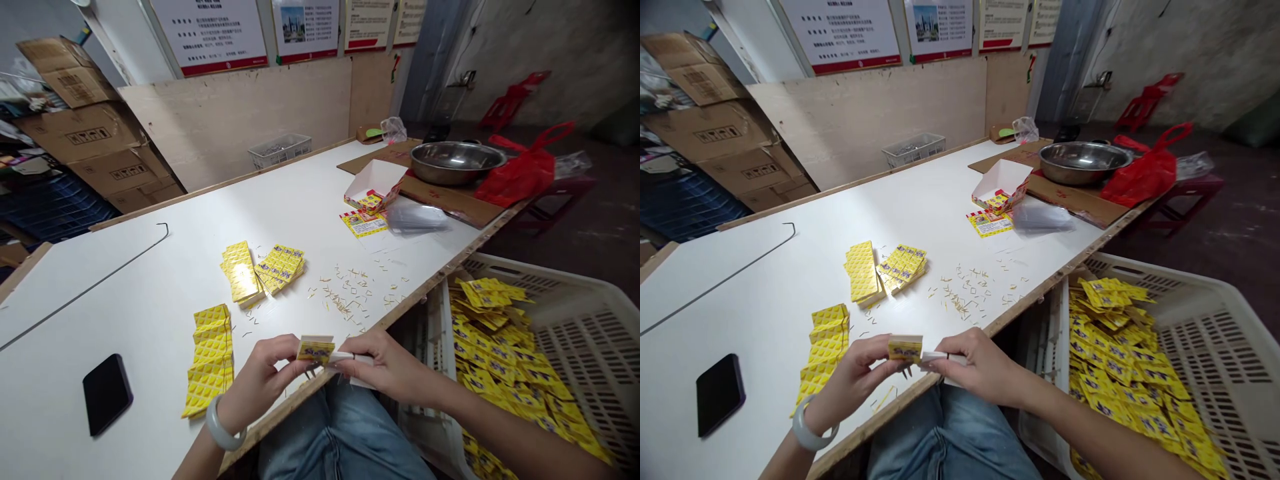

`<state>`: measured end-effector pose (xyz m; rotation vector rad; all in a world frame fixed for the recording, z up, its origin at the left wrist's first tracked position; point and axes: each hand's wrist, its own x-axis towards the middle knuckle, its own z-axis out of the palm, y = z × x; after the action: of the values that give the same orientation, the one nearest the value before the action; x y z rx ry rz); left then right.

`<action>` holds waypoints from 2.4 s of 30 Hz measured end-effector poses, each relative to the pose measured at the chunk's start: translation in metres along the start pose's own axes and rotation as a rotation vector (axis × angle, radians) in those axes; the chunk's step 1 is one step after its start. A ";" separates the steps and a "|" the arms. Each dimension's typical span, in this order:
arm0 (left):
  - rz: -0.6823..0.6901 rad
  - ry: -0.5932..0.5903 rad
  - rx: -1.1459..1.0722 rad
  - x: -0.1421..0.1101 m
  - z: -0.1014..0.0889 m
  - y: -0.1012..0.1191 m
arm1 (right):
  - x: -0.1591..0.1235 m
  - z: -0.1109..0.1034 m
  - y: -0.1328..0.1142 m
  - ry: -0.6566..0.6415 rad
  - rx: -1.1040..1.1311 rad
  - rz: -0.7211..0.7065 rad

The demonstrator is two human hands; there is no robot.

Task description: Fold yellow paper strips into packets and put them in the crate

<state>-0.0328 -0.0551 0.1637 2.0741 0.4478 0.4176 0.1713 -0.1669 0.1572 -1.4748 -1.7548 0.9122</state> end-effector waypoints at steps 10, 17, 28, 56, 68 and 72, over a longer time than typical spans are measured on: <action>-0.054 0.164 0.030 0.000 0.012 -0.010 | 0.005 -0.006 -0.012 0.457 -0.698 -0.587; -0.146 0.197 -0.107 -0.001 0.020 -0.012 | 0.003 0.015 0.002 0.545 -0.889 -0.847; -0.029 0.149 0.102 -0.002 0.021 -0.006 | 0.002 0.015 -0.026 0.540 -0.303 -0.333; -0.169 0.164 -0.433 -0.008 -0.003 -0.032 | 0.033 0.046 0.017 0.186 1.075 0.387; -0.377 0.272 -0.976 0.027 0.061 -0.060 | 0.052 0.069 0.053 0.037 1.521 0.544; -0.479 0.584 -1.058 0.028 0.066 -0.080 | 0.040 0.062 0.051 0.028 1.515 0.471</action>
<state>0.0102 -0.0514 0.0650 0.7672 0.8174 0.7585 0.1408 -0.1273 0.0832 -0.7496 -0.2601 1.8089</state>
